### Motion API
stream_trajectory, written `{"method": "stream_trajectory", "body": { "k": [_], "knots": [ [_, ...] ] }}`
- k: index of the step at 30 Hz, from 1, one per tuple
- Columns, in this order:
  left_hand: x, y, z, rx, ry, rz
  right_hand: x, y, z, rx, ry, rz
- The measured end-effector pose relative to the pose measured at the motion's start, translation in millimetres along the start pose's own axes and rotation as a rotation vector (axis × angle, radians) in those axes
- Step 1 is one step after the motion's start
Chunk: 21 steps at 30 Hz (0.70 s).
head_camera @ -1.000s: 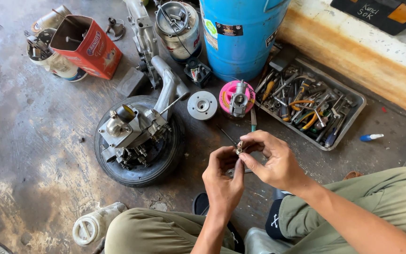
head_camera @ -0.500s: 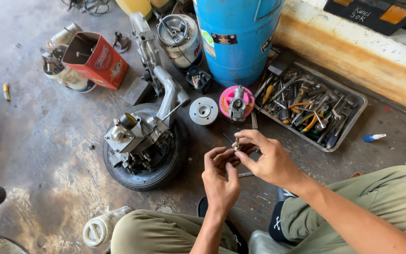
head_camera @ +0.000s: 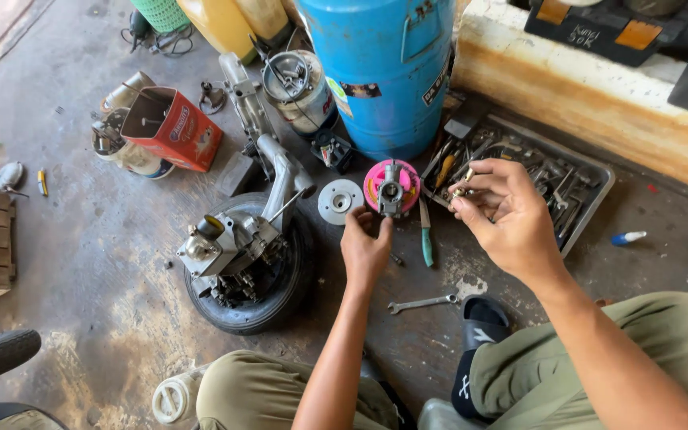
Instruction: The person sits on the workshop floor and works on a motorcycle carburetor. They use a screwdriver to loosen parts, handle and fit small metal components such as a jet and float by hand, then reattach the carburetor body and pick additional parts from the tool tray.
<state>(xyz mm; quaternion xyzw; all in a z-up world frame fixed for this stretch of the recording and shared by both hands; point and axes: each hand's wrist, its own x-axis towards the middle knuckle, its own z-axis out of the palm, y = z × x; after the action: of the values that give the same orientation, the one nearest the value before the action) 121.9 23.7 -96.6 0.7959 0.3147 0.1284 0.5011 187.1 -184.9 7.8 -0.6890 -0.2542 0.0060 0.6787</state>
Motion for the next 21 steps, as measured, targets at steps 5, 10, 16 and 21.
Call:
{"method": "stream_trajectory", "body": {
  "k": [5, 10, 16, 21],
  "knots": [
    [44.6, -21.9, 50.4, 0.210, -0.084, -0.015, 4.9, -8.2, -1.9, 0.058, 0.034, -0.007],
    [72.4, -51.0, 97.5, 0.338, -0.110, -0.090, 8.7, -12.1, -3.4, 0.036, 0.038, -0.054],
    [108.3, -132.1, 148.2, 0.424, -0.002, -0.092, 7.0, -12.7, -1.6, 0.028, 0.046, -0.074],
    [118.2, -153.4, 149.9, 0.372, 0.062, -0.046, 5.7, -12.2, -1.5, 0.040, 0.050, -0.088]
  ]
}}
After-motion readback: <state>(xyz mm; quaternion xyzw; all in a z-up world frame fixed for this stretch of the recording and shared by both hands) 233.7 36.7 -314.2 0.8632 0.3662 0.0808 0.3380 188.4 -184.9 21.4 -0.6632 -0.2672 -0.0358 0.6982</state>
